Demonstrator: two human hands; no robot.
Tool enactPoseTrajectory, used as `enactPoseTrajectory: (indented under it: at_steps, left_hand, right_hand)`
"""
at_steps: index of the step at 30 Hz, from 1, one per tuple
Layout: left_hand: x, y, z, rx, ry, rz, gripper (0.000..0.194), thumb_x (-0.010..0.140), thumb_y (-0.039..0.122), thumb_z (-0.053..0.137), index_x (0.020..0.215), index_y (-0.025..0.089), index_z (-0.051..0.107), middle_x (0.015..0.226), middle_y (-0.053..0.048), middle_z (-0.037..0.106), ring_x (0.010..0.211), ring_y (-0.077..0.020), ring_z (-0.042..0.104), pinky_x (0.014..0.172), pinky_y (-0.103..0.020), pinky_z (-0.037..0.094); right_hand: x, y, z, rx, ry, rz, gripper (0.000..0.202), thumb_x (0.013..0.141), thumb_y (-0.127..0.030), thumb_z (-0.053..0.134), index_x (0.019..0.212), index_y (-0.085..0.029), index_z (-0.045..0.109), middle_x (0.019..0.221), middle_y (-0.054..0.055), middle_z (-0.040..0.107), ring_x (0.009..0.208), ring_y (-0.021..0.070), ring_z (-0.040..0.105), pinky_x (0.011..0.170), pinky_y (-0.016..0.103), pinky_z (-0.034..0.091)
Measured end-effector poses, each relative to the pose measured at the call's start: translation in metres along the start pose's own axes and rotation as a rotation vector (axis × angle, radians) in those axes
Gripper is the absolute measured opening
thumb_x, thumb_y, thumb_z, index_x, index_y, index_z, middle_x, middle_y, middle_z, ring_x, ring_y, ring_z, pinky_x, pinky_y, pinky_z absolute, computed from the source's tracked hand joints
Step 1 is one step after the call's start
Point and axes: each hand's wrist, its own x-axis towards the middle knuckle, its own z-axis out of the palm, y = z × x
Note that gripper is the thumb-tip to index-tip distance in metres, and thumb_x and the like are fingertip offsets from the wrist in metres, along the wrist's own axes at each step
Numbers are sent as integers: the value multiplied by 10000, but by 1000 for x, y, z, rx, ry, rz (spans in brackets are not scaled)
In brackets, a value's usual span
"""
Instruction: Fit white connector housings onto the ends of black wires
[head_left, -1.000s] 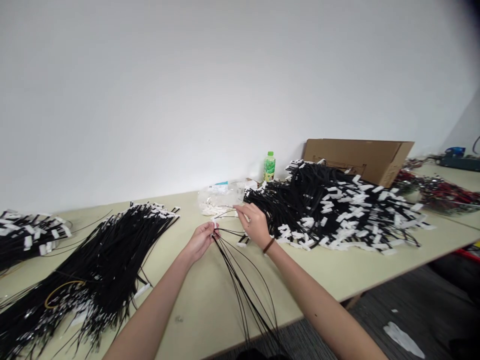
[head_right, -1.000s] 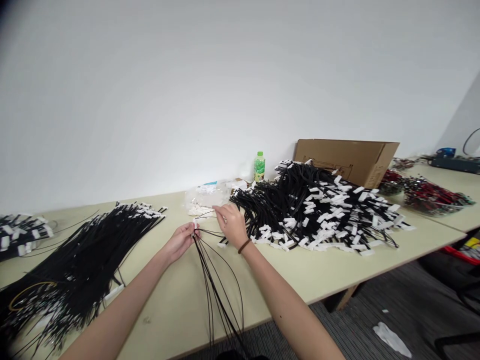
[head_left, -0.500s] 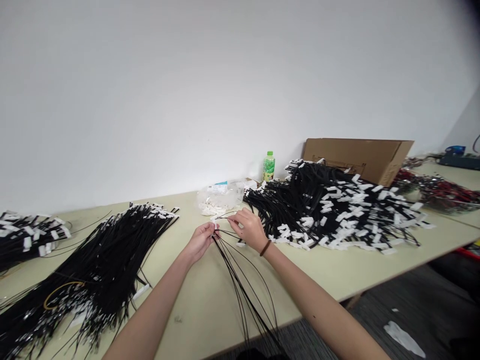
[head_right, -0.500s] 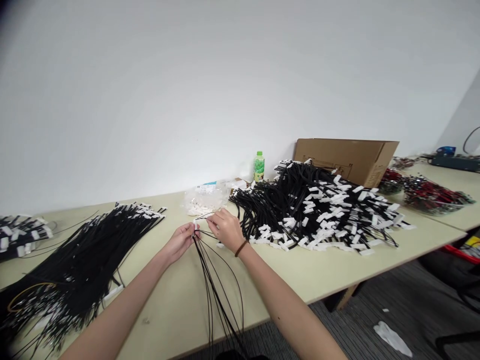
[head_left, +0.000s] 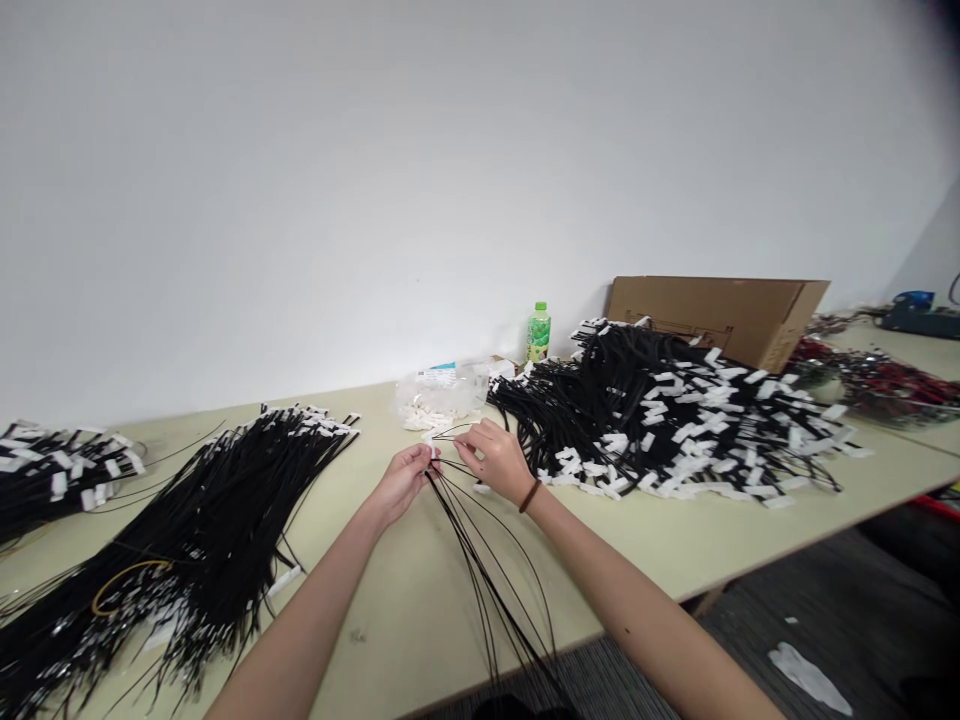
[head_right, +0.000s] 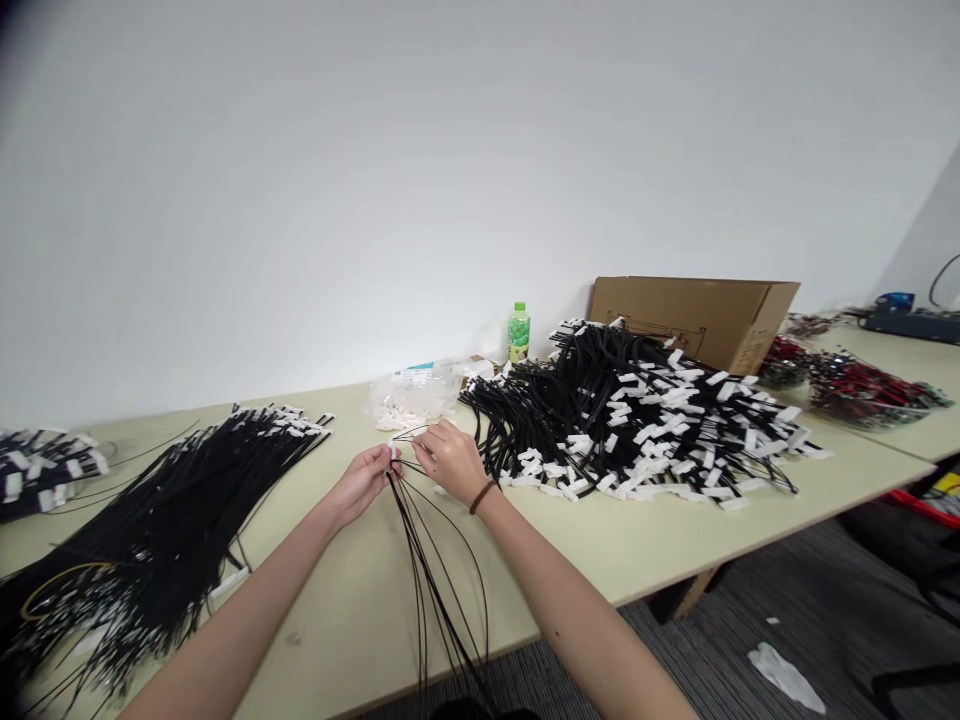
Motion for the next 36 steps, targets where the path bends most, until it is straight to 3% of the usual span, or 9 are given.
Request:
enactPoseTrajectory:
  at_steps: [36]
  left_hand:
    - [-1, 1, 2, 30, -28, -9, 204, 671, 294, 689, 728, 118, 603, 781, -27, 559, 653, -100, 492, 680, -248, 409]
  right_hand:
    - [-3, 2, 7, 33, -56, 15, 117, 833, -145, 501, 748, -161, 580, 684, 23, 578, 698, 145, 512, 659, 234, 379]
